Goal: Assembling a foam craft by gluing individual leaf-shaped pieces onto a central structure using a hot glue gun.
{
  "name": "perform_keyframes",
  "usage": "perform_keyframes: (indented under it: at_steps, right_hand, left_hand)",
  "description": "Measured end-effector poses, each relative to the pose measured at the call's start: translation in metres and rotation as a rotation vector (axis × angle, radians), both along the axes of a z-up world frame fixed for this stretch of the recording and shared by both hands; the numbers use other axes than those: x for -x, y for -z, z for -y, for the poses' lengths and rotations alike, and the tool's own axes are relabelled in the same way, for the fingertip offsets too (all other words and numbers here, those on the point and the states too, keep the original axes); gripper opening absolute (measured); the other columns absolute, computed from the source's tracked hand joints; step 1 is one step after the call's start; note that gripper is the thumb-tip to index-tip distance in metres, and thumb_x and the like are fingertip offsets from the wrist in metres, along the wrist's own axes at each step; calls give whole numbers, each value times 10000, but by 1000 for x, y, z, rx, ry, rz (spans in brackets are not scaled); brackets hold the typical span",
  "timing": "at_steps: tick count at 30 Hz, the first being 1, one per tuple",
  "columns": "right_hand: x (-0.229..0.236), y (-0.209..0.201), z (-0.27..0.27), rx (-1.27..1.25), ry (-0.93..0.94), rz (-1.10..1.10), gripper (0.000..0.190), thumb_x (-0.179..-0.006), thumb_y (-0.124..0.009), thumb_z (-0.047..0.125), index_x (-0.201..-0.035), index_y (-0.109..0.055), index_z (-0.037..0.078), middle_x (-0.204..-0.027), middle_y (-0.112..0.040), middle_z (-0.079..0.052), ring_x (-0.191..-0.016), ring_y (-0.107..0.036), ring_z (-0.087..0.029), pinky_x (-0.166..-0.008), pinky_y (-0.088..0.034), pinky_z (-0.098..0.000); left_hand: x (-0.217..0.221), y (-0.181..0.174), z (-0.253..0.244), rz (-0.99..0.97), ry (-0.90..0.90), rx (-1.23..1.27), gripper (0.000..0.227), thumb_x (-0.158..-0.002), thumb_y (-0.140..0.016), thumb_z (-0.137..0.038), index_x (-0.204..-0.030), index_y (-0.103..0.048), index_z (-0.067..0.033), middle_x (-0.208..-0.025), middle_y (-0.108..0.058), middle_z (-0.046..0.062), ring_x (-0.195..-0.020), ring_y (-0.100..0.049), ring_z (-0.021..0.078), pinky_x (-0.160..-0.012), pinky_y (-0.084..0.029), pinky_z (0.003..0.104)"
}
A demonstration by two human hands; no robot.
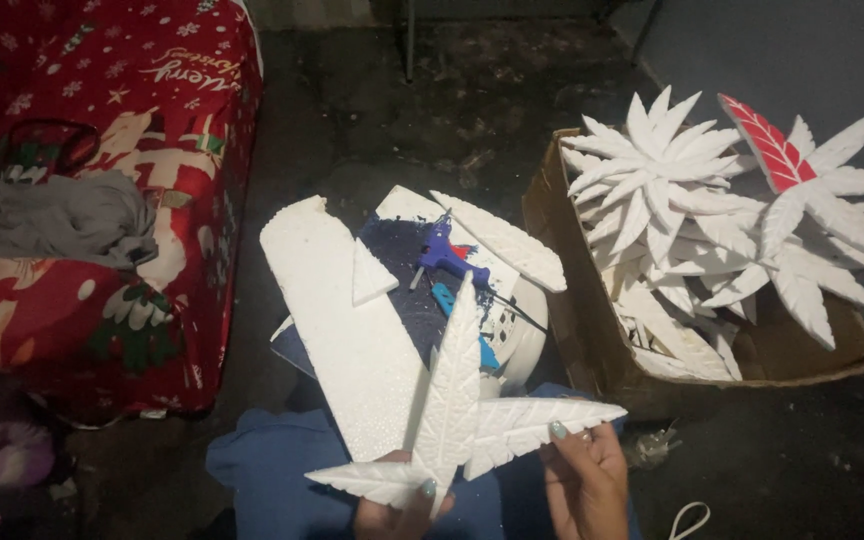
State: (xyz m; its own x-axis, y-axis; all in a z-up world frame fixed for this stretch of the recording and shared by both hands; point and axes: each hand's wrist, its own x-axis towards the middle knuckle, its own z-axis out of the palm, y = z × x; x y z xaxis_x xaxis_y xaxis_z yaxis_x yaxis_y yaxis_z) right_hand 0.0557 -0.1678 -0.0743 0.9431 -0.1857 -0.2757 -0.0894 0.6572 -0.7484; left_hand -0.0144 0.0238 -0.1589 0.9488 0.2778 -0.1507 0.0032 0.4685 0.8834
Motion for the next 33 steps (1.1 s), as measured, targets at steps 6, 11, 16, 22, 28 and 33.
perform_keyframes:
  at_steps: [6, 11, 16, 22, 28, 33]
  right_hand:
    - [0, 7, 2, -5, -17, 41, 363, -808, -499, -104, -1167, -445, -86, -904, -541, -198, -751, -550, -210, -695, -469, -317]
    - [0, -21, -15, 44, -41, -128, 395, -865, -425, -28, -1255, -411, -86, -1027, -494, -251, -890, -516, -305, -753, -440, -430]
    - [-5, -3, -8, 101, -64, -97, 354, -879, -435, -27, -1228, -438, -86, -969, -536, -235, -812, -545, -278, -719, -463, -391]
    - [-8, -37, -21, 169, -211, -285, 473, -873, -424, -39, -1344, -455, -81, -1097, -580, -287, -915, -546, -324, -815, -423, -429]
    - [-8, -60, -32, 114, -197, -348, 450, -891, -402, -36, -1326, -476, -123, -1173, -586, -309, -996, -547, -338, -860, -421, -416]
    - [-19, -8, -17, 185, -249, -272, 465, -815, -403, -106, -1263, -528, -95, -1049, -616, -289, -847, -570, -316, -724, -453, -395]
  left_hand:
    - [1, 19, 11, -44, -142, 67, 397, -744, -646, -92, -1054, -565, 143, -733, -714, 307, -494, -681, 294, -449, -579, 347]
    - [0, 20, 10, 107, -70, 84, 313, -774, -617, -13, -1042, -556, 135, -743, -711, 285, -530, -686, 260, -487, -576, 328]
    - [0, 27, 1, 60, -67, 102, 371, -772, -610, -17, -1081, -548, 180, -695, -697, 287, -499, -660, 271, -476, -550, 330]
    - [2, 10, -9, -15, -1, -197, 321, -727, -693, -88, -1011, -681, 62, -952, -748, 199, -847, -724, 258, -790, -563, 362]
    - [0, 20, -7, -98, 57, -259, 338, -709, -733, -149, -1000, -688, 18, -912, -731, 150, -833, -724, 227, -793, -586, 342]
    - [-6, 8, -7, 35, 201, -330, 519, -777, -653, -337, -1116, -619, 54, -1056, -695, 197, -961, -711, 275, -868, -555, 383]
